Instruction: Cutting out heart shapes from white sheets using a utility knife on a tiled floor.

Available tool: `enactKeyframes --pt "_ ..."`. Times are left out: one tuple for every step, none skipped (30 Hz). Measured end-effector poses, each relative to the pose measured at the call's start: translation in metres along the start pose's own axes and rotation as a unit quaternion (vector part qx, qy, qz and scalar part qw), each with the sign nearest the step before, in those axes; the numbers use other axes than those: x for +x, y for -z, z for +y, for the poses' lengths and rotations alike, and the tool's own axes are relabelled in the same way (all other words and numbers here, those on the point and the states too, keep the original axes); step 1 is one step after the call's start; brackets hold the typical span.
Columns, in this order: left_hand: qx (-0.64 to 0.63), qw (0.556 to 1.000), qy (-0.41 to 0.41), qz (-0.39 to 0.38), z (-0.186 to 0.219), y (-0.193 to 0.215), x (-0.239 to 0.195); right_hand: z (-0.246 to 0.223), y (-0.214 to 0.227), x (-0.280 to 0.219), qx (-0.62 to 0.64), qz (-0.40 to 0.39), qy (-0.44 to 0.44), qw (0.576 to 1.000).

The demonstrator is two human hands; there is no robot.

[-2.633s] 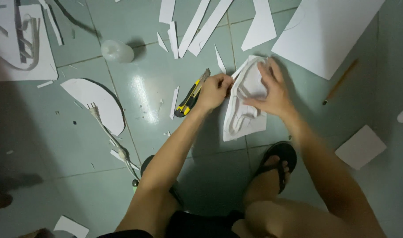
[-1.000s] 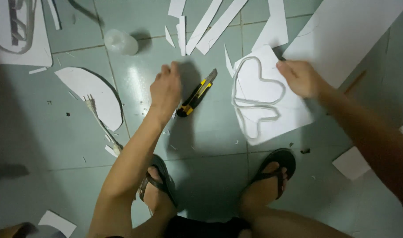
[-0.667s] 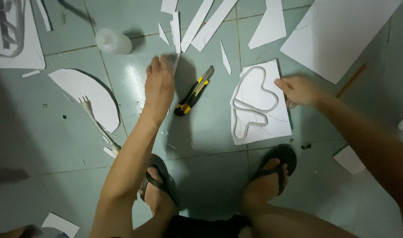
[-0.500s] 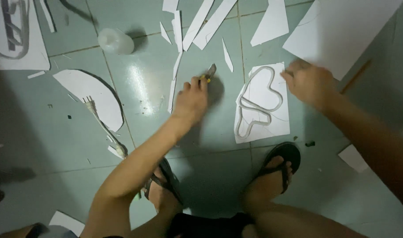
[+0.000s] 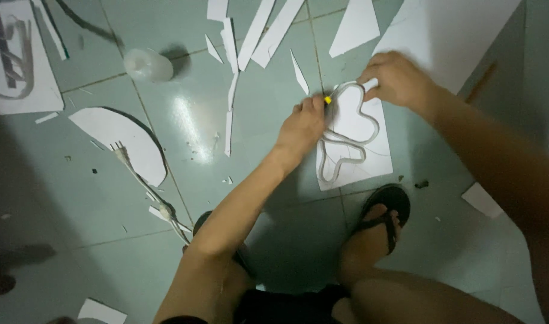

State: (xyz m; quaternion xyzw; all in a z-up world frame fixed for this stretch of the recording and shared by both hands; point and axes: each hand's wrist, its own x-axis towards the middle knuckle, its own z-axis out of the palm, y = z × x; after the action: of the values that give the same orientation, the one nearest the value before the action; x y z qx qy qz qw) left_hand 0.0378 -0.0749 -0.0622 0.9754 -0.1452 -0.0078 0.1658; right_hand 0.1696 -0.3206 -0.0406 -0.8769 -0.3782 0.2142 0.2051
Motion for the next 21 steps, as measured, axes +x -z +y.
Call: enactKeyframes --pt "0.004 1.000 0.003 0.003 0.002 -0.008 0.004 0.004 -0.002 0.001 0.010 0.008 0.011 1.000" --pt "0.006 1.000 0.002 0.005 0.001 -0.010 0.007 0.005 -0.003 0.003 0.009 0.010 0.011 1.000" --pt "0.026 0.999 -0.025 0.000 -0.001 -0.013 0.011 0.008 -0.003 0.005 -0.001 -0.007 -0.009 1.000" --pt "0.044 0.998 -0.051 -0.009 0.000 -0.016 0.011 0.008 -0.007 0.003 -0.008 -0.027 -0.032 0.999" --pt "0.043 0.998 -0.053 -0.011 -0.001 -0.014 0.014 0.008 -0.006 0.005 -0.006 -0.027 -0.034 0.999" --pt "0.087 0.994 -0.063 -0.012 0.000 -0.013 0.016 0.007 -0.006 0.004 -0.013 -0.024 -0.044 0.999" --pt "0.130 0.989 -0.074 -0.013 0.001 -0.012 0.018 0.006 -0.005 0.003 -0.020 -0.020 -0.054 0.998" --pt "0.129 0.989 -0.075 -0.014 0.004 -0.011 0.020 0.005 -0.004 0.003 -0.019 -0.021 -0.056 0.998" --pt "0.103 0.994 -0.040 0.020 0.006 -0.010 0.022 0.004 -0.002 0.003 -0.009 -0.011 -0.042 0.999" --pt "0.078 0.995 -0.003 0.054 0.007 -0.008 0.023 0.001 -0.001 0.003 0.001 -0.001 -0.027 1.000" --pt "0.078 0.996 -0.003 0.052 0.008 -0.004 0.026 0.001 -0.001 0.005 0.002 -0.002 -0.027 1.000" --pt "0.055 0.998 0.001 0.017 0.009 0.000 0.029 0.001 -0.002 0.006 0.005 -0.009 -0.051 0.999" --pt "0.032 0.999 0.006 -0.018 0.010 0.003 0.032 0.001 -0.003 0.008 0.008 -0.017 -0.075 0.997" --pt "0.030 0.999 0.006 -0.021 0.010 0.001 0.036 -0.003 -0.001 0.009 0.010 -0.019 -0.076 0.997" --pt "0.007 0.999 0.025 -0.031 0.010 -0.001 0.040 -0.006 0.001 0.010 -0.006 -0.024 -0.095 0.995" --pt "-0.016 0.998 0.044 -0.042 0.011 -0.003 0.044 -0.009 0.003 0.011 -0.021 -0.029 -0.113 0.993" --pt "-0.017 0.998 0.043 -0.045 0.011 -0.004 0.041 -0.007 0.002 0.011 -0.019 -0.031 -0.115 0.993" --pt "0.000 0.998 0.038 -0.040 0.010 -0.005 0.040 -0.004 0.002 0.012 -0.013 -0.029 -0.109 0.993" --pt "0.017 0.999 0.032 -0.035 0.010 -0.005 0.039 -0.002 0.003 0.013 -0.007 -0.027 -0.104 0.994" --pt "0.015 0.999 0.028 -0.038 0.010 -0.011 0.039 0.003 0.000 0.014 -0.005 -0.027 -0.109 0.994" --pt "0.051 0.998 0.035 -0.016 0.010 -0.017 0.038 0.008 -0.003 0.015 -0.003 -0.019 -0.103 0.994"
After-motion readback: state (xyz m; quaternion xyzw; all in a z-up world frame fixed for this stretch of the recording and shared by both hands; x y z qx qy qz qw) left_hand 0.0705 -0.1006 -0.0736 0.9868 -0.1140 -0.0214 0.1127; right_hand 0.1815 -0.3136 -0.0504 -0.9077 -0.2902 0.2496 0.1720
